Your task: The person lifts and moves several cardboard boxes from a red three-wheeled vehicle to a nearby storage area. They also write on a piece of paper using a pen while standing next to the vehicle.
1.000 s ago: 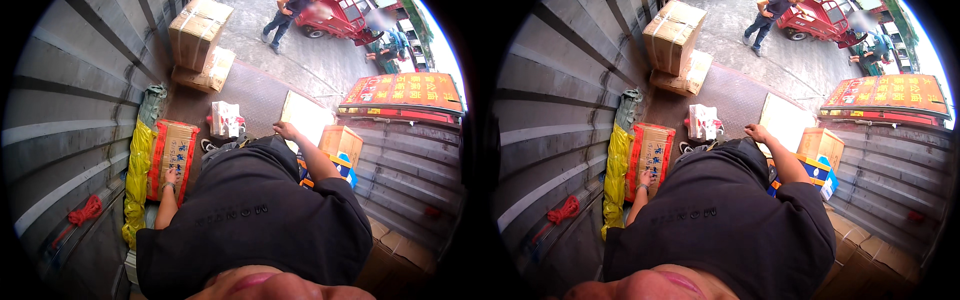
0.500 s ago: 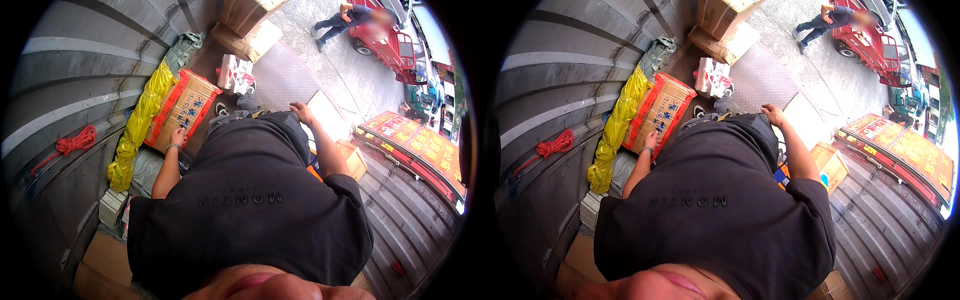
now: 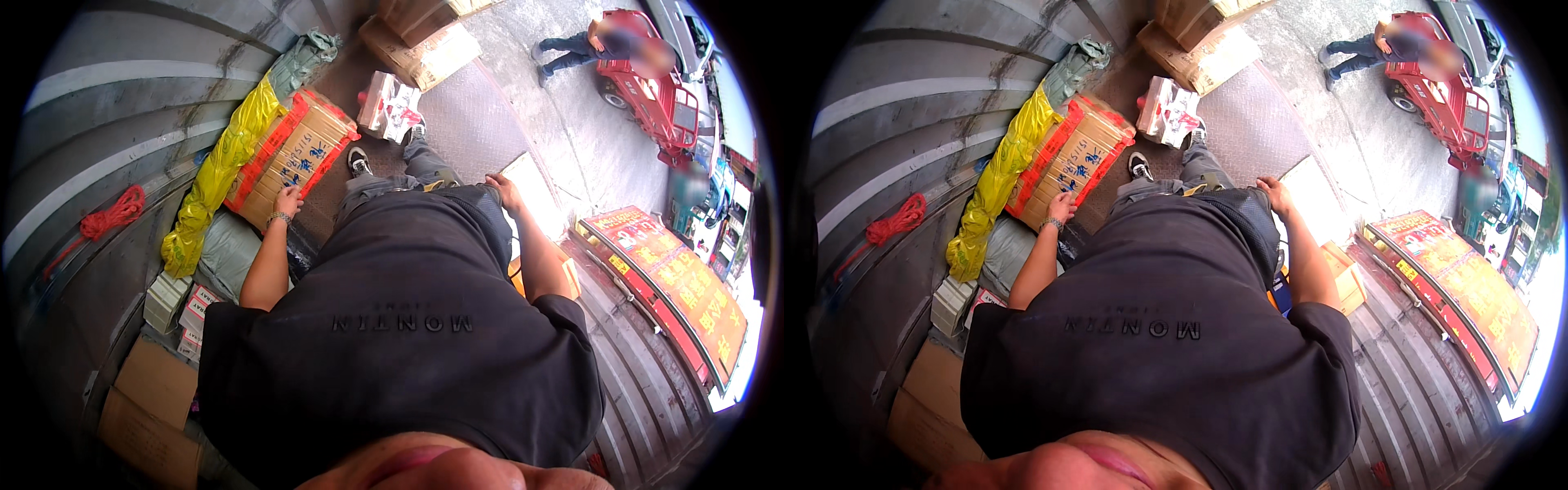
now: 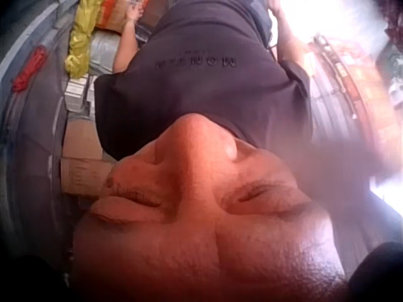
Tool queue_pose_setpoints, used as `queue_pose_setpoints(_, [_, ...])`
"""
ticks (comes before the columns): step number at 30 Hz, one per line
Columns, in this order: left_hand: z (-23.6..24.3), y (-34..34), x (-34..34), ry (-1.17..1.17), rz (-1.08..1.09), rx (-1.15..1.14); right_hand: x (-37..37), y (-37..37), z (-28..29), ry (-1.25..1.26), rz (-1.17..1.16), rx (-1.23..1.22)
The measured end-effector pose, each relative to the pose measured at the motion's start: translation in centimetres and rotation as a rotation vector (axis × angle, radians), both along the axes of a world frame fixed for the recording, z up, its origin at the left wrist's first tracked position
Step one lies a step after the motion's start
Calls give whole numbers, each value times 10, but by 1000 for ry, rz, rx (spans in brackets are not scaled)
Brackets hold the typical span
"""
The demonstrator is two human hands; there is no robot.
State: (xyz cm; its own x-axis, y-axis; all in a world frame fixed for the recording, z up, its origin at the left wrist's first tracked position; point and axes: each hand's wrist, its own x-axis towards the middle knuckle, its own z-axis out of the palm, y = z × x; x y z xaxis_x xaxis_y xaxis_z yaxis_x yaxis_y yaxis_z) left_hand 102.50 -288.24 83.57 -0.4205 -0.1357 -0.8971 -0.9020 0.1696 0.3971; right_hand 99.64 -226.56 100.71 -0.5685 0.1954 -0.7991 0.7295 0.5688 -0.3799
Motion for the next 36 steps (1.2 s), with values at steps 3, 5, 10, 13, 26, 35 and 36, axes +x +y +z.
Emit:
queue_pose_setpoints(3, [11,38,-8,68,59,3,-31,29,-14,-25,92,-47])
queue_pose_setpoints(5, [19,67,-6,83,141,22,-62,50,-28,6,256,-25])
queue_pose_setpoints(10, [37,138,25,17,289,-54,-147,85,-37,-8,448,-69])
queue_pose_setpoints(13, [55,199,51,-87,355,-65,-200,135,-54,-51,499,-132])
queue_pose_setpoints(26, [102,332,-8,32,46,-201,-271,248,-67,-69,410,-64])
queue_pose_setpoints(35, [100,303,-13,72,191,-125,-257,197,-79,-78,477,-127])
queue_pose_setpoints(36, [96,296,-23,114,159,-132,-240,203,-85,-85,509,-125])
